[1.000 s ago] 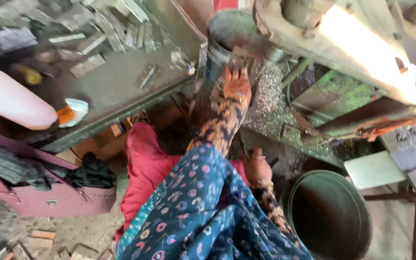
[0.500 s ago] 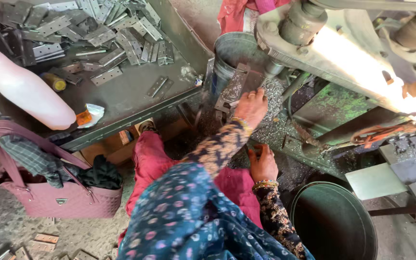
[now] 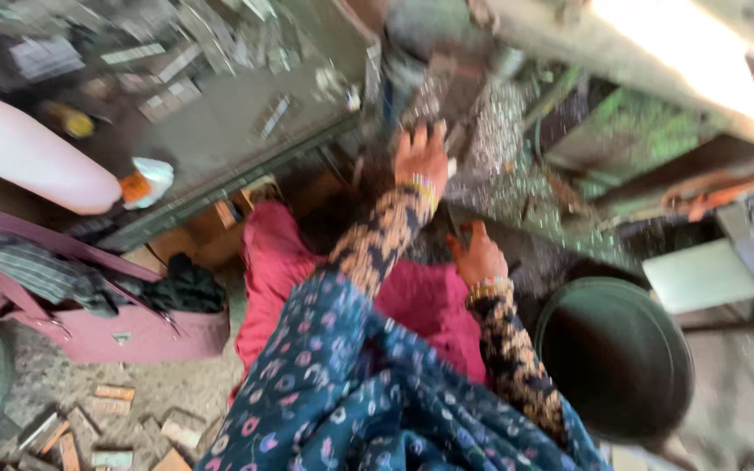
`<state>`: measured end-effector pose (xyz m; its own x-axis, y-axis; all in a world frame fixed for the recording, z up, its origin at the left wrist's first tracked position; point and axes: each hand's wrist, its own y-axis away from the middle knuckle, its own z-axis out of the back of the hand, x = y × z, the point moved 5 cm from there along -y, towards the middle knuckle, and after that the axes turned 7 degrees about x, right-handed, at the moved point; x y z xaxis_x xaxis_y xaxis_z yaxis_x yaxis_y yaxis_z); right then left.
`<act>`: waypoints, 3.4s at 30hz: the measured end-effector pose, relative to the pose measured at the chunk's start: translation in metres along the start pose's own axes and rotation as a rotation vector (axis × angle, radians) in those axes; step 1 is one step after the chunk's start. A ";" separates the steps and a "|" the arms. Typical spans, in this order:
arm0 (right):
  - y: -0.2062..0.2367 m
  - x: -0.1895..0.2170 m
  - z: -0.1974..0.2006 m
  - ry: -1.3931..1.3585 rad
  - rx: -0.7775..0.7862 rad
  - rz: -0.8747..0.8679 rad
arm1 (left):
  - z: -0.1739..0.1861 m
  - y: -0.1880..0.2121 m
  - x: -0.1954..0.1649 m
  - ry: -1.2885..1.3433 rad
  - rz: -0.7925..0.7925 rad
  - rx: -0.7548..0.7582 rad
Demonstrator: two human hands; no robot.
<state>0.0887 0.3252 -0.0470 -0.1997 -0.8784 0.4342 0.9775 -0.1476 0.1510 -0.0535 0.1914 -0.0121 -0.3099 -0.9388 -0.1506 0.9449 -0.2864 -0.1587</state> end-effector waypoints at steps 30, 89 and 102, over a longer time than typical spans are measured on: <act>-0.015 -0.065 -0.078 -0.037 0.060 0.003 | -0.002 -0.030 -0.017 -0.012 0.015 0.081; 0.016 0.012 0.029 0.054 -0.045 -0.042 | 0.076 0.022 0.245 0.011 0.623 -0.275; -0.003 -0.007 -0.008 0.060 0.130 -0.076 | 0.004 -0.007 -0.017 0.084 0.073 -0.101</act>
<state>0.0879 0.3282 -0.0576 -0.2642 -0.8931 0.3640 0.9418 -0.1575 0.2971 -0.0547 0.2089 -0.0049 -0.2525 -0.9358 -0.2462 0.9512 -0.1933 -0.2406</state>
